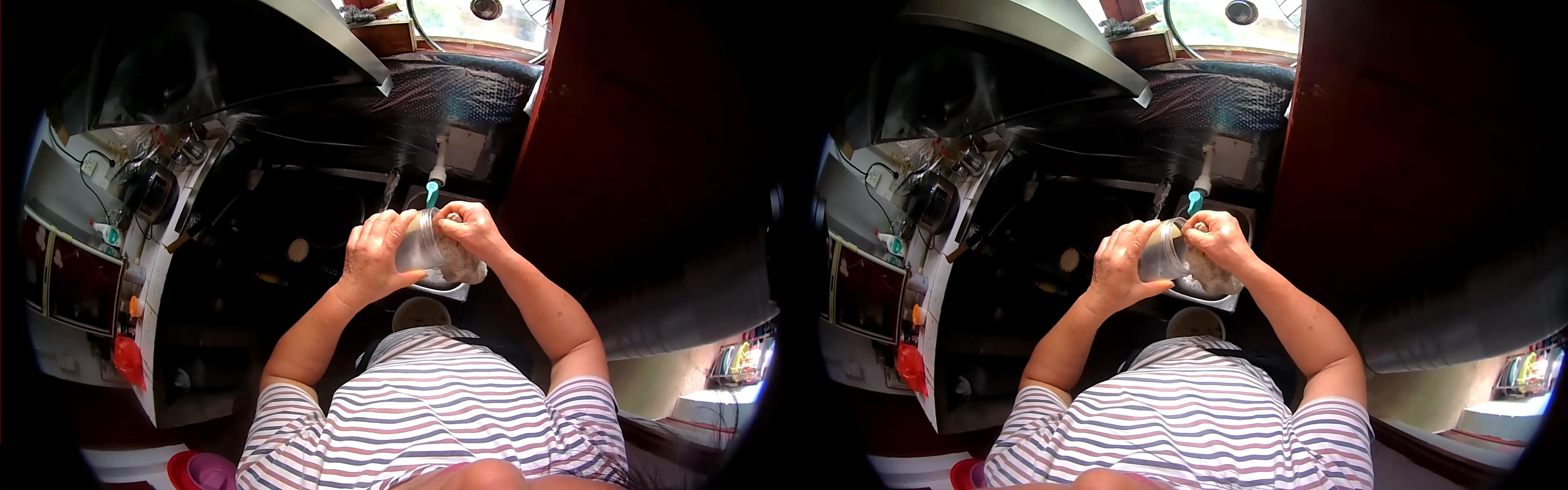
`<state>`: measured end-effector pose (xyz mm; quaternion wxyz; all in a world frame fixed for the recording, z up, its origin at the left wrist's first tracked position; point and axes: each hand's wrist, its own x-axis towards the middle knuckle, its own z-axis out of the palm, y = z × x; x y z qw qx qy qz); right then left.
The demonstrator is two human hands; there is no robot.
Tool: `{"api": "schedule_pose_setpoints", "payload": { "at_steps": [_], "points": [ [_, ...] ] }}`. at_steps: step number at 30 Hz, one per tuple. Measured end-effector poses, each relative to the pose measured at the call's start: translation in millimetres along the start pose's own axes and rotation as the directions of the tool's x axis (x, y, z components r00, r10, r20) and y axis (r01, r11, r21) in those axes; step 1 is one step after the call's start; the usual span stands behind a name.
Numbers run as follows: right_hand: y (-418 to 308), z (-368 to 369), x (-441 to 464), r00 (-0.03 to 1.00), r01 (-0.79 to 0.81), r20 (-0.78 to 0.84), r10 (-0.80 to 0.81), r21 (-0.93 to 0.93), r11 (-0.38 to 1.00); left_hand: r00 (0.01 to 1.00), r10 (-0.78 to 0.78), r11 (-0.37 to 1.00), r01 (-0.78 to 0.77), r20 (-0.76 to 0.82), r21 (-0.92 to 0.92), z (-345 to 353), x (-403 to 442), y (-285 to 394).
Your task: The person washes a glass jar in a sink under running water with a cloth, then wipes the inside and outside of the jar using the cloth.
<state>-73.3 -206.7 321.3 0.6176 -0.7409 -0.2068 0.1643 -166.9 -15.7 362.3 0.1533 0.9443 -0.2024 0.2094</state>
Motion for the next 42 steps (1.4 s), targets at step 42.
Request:
{"api": "schedule_pose_setpoints", "payload": {
  "at_steps": [42],
  "points": [
    [-16, -31, -19, 0.938, 0.231, 0.312, -0.152, -0.235, 0.944, 0.997, -0.043, 0.988, 0.052, 0.063, -0.148, 4, 3, -7]
  ]
}}
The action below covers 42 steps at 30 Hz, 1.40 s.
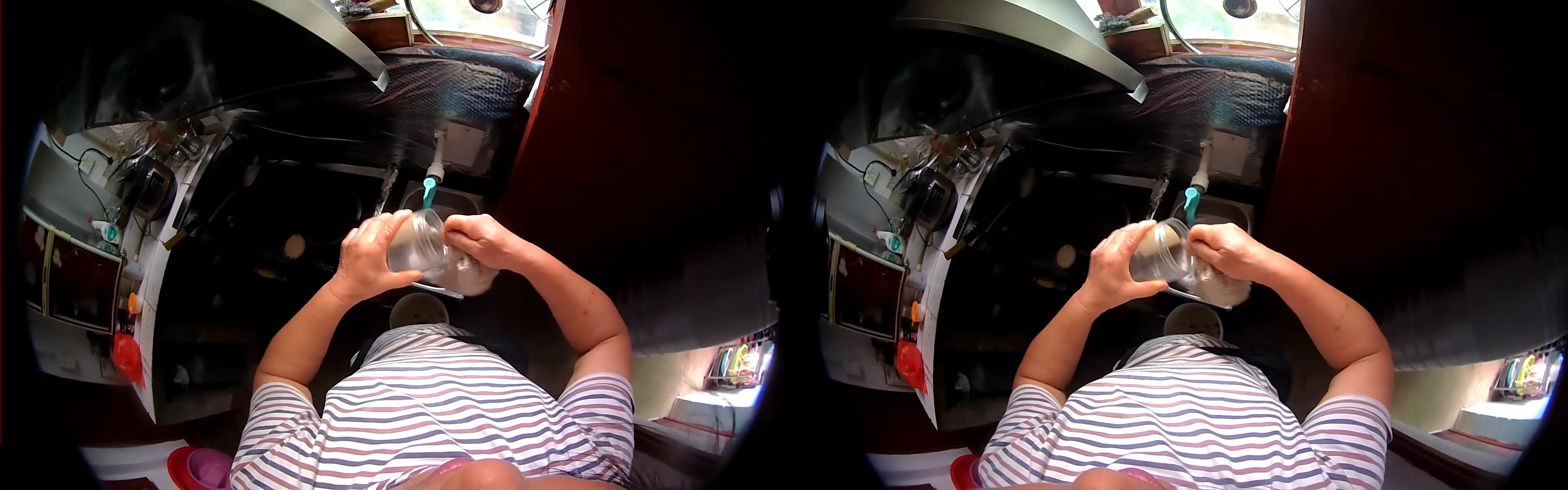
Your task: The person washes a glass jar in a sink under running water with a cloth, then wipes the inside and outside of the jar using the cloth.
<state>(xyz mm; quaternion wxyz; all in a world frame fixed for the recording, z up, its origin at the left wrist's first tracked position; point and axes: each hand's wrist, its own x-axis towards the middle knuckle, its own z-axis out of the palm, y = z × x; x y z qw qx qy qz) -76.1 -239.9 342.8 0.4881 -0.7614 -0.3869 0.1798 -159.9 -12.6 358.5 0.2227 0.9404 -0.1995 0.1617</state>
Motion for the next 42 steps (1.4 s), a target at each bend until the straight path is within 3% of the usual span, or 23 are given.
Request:
{"api": "schedule_pose_setpoints", "payload": {
  "at_steps": [1, 3, 5, 11, 14, 15, 17, 18, 23, 25, 27, 29, 31, 33, 34, 35, 37, 39, 41, 42],
  "points": [
    [10, -4, -2, 1.000, -0.004, 0.006, 0.004, -0.043, 0.999, 0.998, -0.012, 1.000, 0.013, -0.068, 0.012, -2, -1, -5],
    [28, -14, -5, 0.980, -0.123, -0.157, 0.124, 0.011, 0.992, 0.992, -0.064, 0.989, 0.049, -0.106, -0.142, -14, -1, -12],
    [40, -25, -7, 0.965, -0.122, -0.235, 0.119, 0.002, 0.992, 0.992, -0.035, 0.984, 0.013, -0.119, -0.176, -19, -3, -15],
    [23, -32, -7, 0.939, -0.042, -0.308, 0.151, 0.333, 0.942, 0.989, 0.062, 0.974, -0.090, -0.136, -0.209, -14, -4, -15],
    [7, -31, -3, 0.961, 0.025, -0.218, 0.169, 0.678, 0.735, 0.964, 0.155, 0.932, -0.215, -0.218, -0.290, -6, -6, -19],
    [3, -31, -4, 0.962, 0.027, -0.217, 0.167, 0.681, 0.732, 0.964, 0.155, 0.934, -0.214, -0.214, -0.287, -9, -5, -16],
    [-5, -25, -2, 0.932, 0.021, -0.224, 0.284, 0.816, 0.577, 0.917, 0.241, 0.908, -0.329, -0.318, -0.261, -21, -2, 0],
    [11, -22, -1, 0.932, 0.010, -0.213, 0.293, 0.824, 0.566, 0.925, 0.195, 0.880, -0.312, -0.326, -0.359, -23, -2, 8],
    [69, 4, -4, 0.885, -0.165, -0.109, 0.453, 0.836, 0.524, 0.946, 0.151, 0.891, -0.257, -0.287, -0.375, -28, -13, 0],
    [68, 9, -8, 0.872, -0.219, -0.130, 0.472, 0.758, 0.614, 0.956, 0.103, 0.886, -0.214, -0.274, -0.413, -27, -16, -2],
    [76, 12, -12, 0.880, -0.230, -0.140, 0.454, 0.710, 0.666, 0.938, 0.157, 0.894, -0.269, -0.310, -0.359, -30, -11, -2],
    [79, 15, -17, 0.905, -0.142, -0.263, 0.334, 0.553, 0.821, 0.935, 0.165, 0.904, -0.271, -0.314, -0.330, -31, -10, 0],
    [65, 6, -25, 0.918, -0.042, -0.262, 0.299, 0.683, 0.729, 0.935, 0.097, 0.850, -0.256, -0.340, -0.461, -27, -12, -2],
    [63, -5, -34, 0.903, 0.183, -0.352, 0.247, 0.834, 0.520, 0.936, 0.107, 0.866, -0.254, -0.336, -0.431, -27, -12, -5],
    [66, -4, -36, 0.846, 0.306, -0.450, 0.286, 0.849, 0.431, 0.935, 0.121, 0.880, -0.257, -0.333, -0.400, -26, -12, -6],
    [101, 2, -38, 0.806, 0.276, -0.480, 0.345, 0.822, 0.498, 0.932, 0.124, 0.878, -0.263, -0.341, -0.400, -25, -12, -8],
    [140, 38, -47, 0.784, -0.021, -0.195, 0.589, 0.940, 0.340, 0.947, 0.096, 0.855, -0.236, -0.306, -0.463, -19, -15, -12],
    [159, 72, -52, 0.689, -0.171, 0.159, 0.708, 0.984, -0.054, 0.953, 0.073, 0.846, -0.215, -0.294, -0.487, -11, -17, -13],
    [141, 76, -46, 0.751, -0.109, 0.194, 0.631, 0.979, -0.172, 0.960, 0.031, 0.840, -0.176, -0.279, -0.514, -8, -17, -13],
    [143, 79, -44, 0.813, -0.041, 0.170, 0.558, 0.971, -0.236, 0.957, 0.060, 0.879, -0.185, -0.282, -0.440, -8, -16, -14]
  ]
}}
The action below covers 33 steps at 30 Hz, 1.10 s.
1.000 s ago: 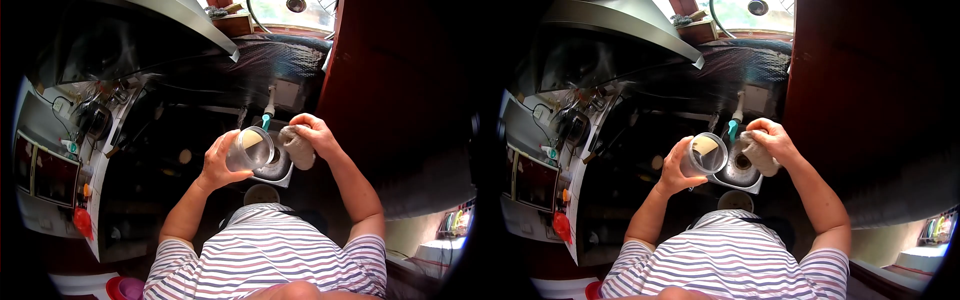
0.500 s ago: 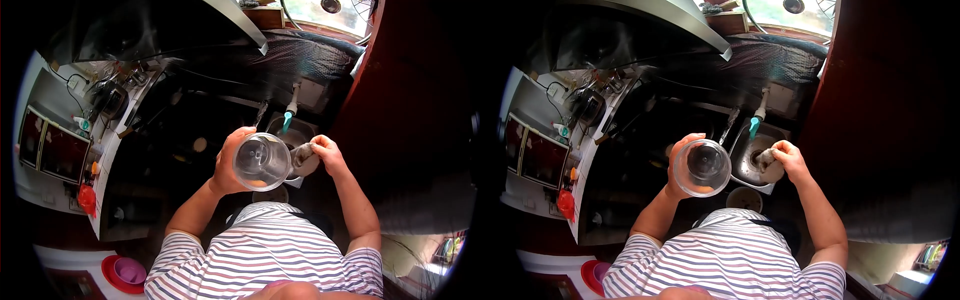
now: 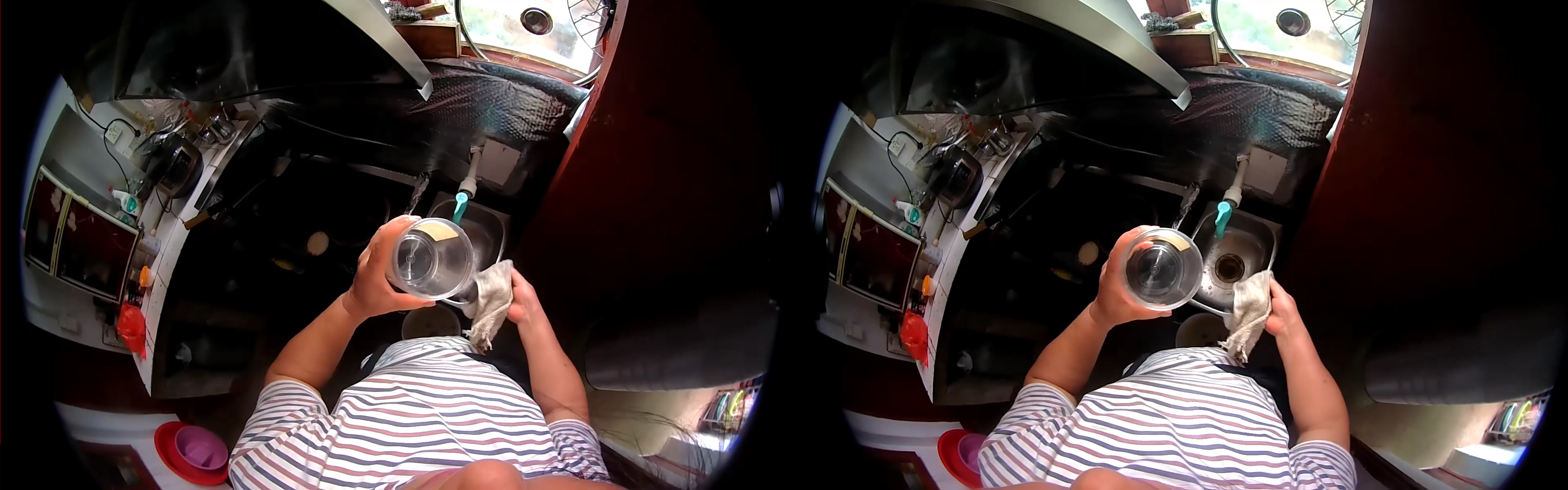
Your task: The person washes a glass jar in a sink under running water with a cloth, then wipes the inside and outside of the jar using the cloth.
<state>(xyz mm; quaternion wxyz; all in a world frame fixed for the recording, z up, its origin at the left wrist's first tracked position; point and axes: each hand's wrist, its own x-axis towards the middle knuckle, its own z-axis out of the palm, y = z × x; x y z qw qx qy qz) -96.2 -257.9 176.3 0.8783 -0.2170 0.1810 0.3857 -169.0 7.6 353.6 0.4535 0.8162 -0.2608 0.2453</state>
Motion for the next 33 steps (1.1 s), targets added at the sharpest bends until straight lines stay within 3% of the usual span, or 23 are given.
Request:
{"api": "schedule_pose_setpoints", "payload": {
  "at_steps": [1, 3, 4, 5, 7, 9, 11, 13, 15, 17, 19, 21, 23, 25, 26, 27, 28, 29, 30, 31, 32, 33],
  "points": [
    [-1, 0, 0, 0.997, 0.042, 0.063, -0.040, -0.024, 0.999, 0.999, 0.030, 0.996, -0.031, 0.015, 0.081, -1, 2, -1],
    [-4, 12, -8, 0.981, 0.126, 0.139, -0.133, 0.052, 0.991, 0.999, 0.037, 0.996, -0.037, 0.011, 0.077, 1, 5, -8],
    [-7, 25, -18, 0.981, 0.175, 0.079, -0.178, 0.037, 0.984, 0.996, 0.073, 0.966, -0.084, 0.056, 0.243, 0, 7, -10],
    [-10, 39, -33, 0.968, 0.215, 0.149, -0.202, -0.074, 0.974, 0.990, 0.100, 0.908, -0.133, 0.103, 0.398, 1, 6, -13],
    [-18, 55, -53, 0.899, 0.326, 0.381, -0.215, -0.256, 0.910, 0.992, 0.064, 0.890, -0.106, 0.109, 0.444, 5, 0, -21],
    [-18, 87, -72, 0.897, 0.345, 0.376, -0.233, -0.263, 0.901, 0.986, 0.010, 0.817, -0.105, 0.167, 0.567, 9, -4, -24],
    [-10, 108, -76, 0.903, 0.292, 0.398, -0.162, -0.291, 0.911, 0.988, 0.024, 0.836, -0.104, 0.154, 0.538, 15, -1, -21],
    [3, 107, -65, 0.891, 0.147, 0.454, -0.002, -0.284, 0.947, 0.958, 0.110, 0.787, -0.247, 0.264, 0.566, 21, 5, -9],
    [11, 117, -59, 0.864, 0.140, 0.504, 0.014, -0.266, 0.954, 0.945, 0.153, 0.737, -0.304, 0.288, 0.604, 31, 3, -2],
    [15, 123, -55, 0.819, 0.101, 0.553, 0.153, -0.402, 0.910, 0.926, 0.146, 0.725, -0.339, 0.347, 0.600, 29, 6, 7],
    [29, 113, -49, 0.813, 0.128, 0.561, 0.154, -0.431, 0.893, 0.873, 0.282, 0.614, -0.483, 0.397, 0.625, 31, 9, 10],
    [30, 103, -37, 0.902, 0.183, 0.403, 0.157, -0.685, 0.705, 0.865, 0.286, 0.594, -0.498, 0.412, 0.632, 31, 7, 8],
    [31, 102, -32, 0.899, 0.192, 0.405, 0.164, -0.704, 0.684, 0.858, 0.295, 0.598, -0.510, 0.421, 0.618, 27, 8, 6],
    [38, 121, -39, 0.847, 0.371, 0.530, -0.048, -0.524, 0.766, 0.834, 0.307, 0.586, -0.545, 0.459, 0.599, 11, 21, 9],
    [35, 130, -45, 0.824, 0.326, 0.565, -0.040, -0.416, 0.849, 0.879, 0.304, 0.774, -0.453, 0.368, 0.442, 0, 28, 18],
    [29, 132, -49, 0.787, 0.364, 0.617, -0.013, -0.447, 0.817, 0.921, 0.277, 0.907, -0.345, 0.274, 0.243, -8, 35, 21],
    [26, 132, -52, 0.818, 0.333, 0.575, -0.017, -0.448, 0.830, 0.953, 0.236, 0.934, -0.276, 0.188, 0.227, -18, 36, 13],
    [24, 133, -54, 0.845, 0.306, 0.535, -0.024, -0.445, 0.842, 0.983, 0.091, 0.989, -0.109, 0.161, 0.101, -24, 34, 4],
    [26, 136, -56, 0.826, 0.297, 0.563, -0.014, -0.415, 0.860, 0.969, -0.080, 0.988, 0.108, 0.235, -0.111, -23, 30, -2],
    [28, 139, -57, 0.806, 0.286, 0.592, -0.002, -0.386, 0.877, 0.915, -0.221, 0.897, 0.326, 0.337, -0.297, -21, 24, -9],
    [30, 132, -53, 0.803, 0.282, 0.596, 0.007, -0.390, 0.876, 0.892, -0.229, 0.786, 0.406, 0.390, -0.466, -5, 15, -14],
    [33, 141, -58, 0.798, 0.284, 0.603, -0.005, -0.368, 0.885, 0.907, -0.231, 0.758, 0.394, 0.351, -0.520, 2, 11, -14]
  ]
}}
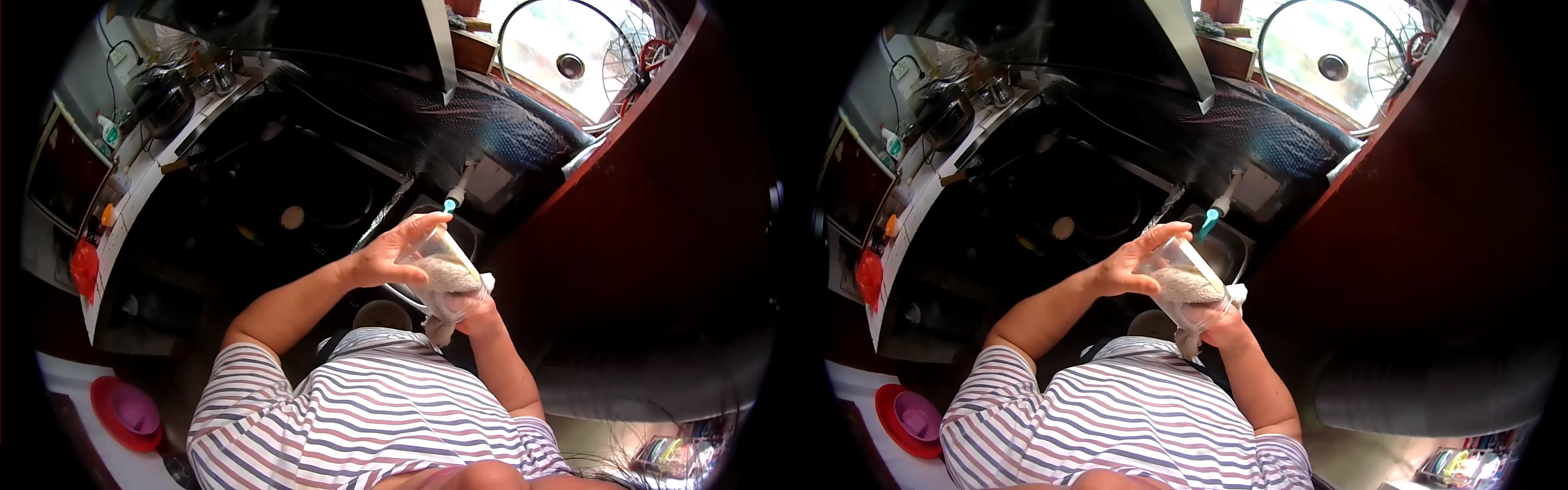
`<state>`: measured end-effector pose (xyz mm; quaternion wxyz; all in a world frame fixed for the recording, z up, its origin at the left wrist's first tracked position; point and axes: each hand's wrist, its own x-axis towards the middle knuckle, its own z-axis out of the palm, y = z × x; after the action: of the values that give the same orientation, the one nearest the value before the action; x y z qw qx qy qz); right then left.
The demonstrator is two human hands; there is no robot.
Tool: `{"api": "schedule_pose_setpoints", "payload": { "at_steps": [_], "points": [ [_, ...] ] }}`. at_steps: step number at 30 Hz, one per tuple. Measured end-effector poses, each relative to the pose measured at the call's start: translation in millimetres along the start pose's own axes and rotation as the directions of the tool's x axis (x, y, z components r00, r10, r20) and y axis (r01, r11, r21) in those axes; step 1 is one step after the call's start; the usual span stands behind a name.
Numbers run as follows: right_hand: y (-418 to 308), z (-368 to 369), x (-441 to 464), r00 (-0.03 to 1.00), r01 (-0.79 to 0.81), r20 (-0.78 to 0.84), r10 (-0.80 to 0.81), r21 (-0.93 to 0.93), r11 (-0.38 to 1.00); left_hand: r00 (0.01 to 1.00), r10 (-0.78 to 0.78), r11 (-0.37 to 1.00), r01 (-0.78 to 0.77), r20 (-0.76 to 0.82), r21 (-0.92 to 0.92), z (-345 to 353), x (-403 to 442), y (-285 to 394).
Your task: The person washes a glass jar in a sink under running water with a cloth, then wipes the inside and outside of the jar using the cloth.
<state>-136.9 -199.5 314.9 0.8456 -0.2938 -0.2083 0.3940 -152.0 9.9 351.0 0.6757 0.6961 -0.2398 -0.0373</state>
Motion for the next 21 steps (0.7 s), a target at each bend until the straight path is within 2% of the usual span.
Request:
{"api": "schedule_pose_setpoints", "payload": {
  "at_steps": [2, 8, 9, 12, 14, 16, 17, 18, 19, 20, 21],
  "points": [
    [1, -3, -1, 1.000, 0.013, 0.008, -0.013, -0.018, 1.000, 0.997, 0.017, 0.989, -0.028, -0.071, -0.144, 11, -3, -9],
    [-4, 17, -9, 0.996, 0.056, -0.070, -0.053, 0.039, 0.998, 0.991, 0.103, 0.972, -0.119, -0.088, -0.202, 23, -7, -13],
    [-2, 18, -10, 0.986, 0.041, -0.161, -0.040, 0.005, 0.999, 0.990, 0.105, 0.972, -0.122, -0.089, -0.203, 22, -5, -13],
    [0, 30, -6, 0.983, 0.043, -0.180, -0.030, 0.073, 0.996, 0.997, 0.032, 0.962, -0.049, -0.069, -0.270, 17, -3, -10],
    [-2, 31, -2, 0.982, 0.021, -0.190, -0.008, 0.066, 0.998, 0.996, 0.026, 0.970, -0.045, -0.082, -0.240, 17, -3, -5],
    [-10, 28, 6, 0.999, -0.021, -0.028, 0.017, -0.149, 0.989, 0.997, -0.003, 0.965, -0.018, -0.079, -0.263, 21, -5, 2],
    [-15, 28, 11, 0.998, -0.010, 0.053, 0.023, -0.227, 0.974, 0.994, 0.028, 0.972, -0.052, -0.104, -0.229, 23, -3, -2],
    [-20, 35, 19, 0.998, -0.012, 0.054, 0.025, -0.228, 0.974, 0.994, 0.029, 0.972, -0.053, -0.107, -0.228, 22, -3, 1],
    [-26, 42, 27, 0.995, 0.045, 0.093, 0.017, -0.625, 0.779, 0.993, 0.019, 0.981, -0.042, -0.117, -0.189, 20, -3, 6],
    [-28, 47, 30, 0.991, 0.109, 0.132, 0.024, -0.895, 0.432, 0.992, 0.008, 0.988, -0.027, -0.123, -0.151, 20, -3, 7],
    [-15, 36, 25, 0.987, 0.100, 0.160, -0.026, -0.473, 0.876, 0.988, 0.013, 0.991, -0.033, -0.153, -0.127, 21, -2, 6]
  ]
}}
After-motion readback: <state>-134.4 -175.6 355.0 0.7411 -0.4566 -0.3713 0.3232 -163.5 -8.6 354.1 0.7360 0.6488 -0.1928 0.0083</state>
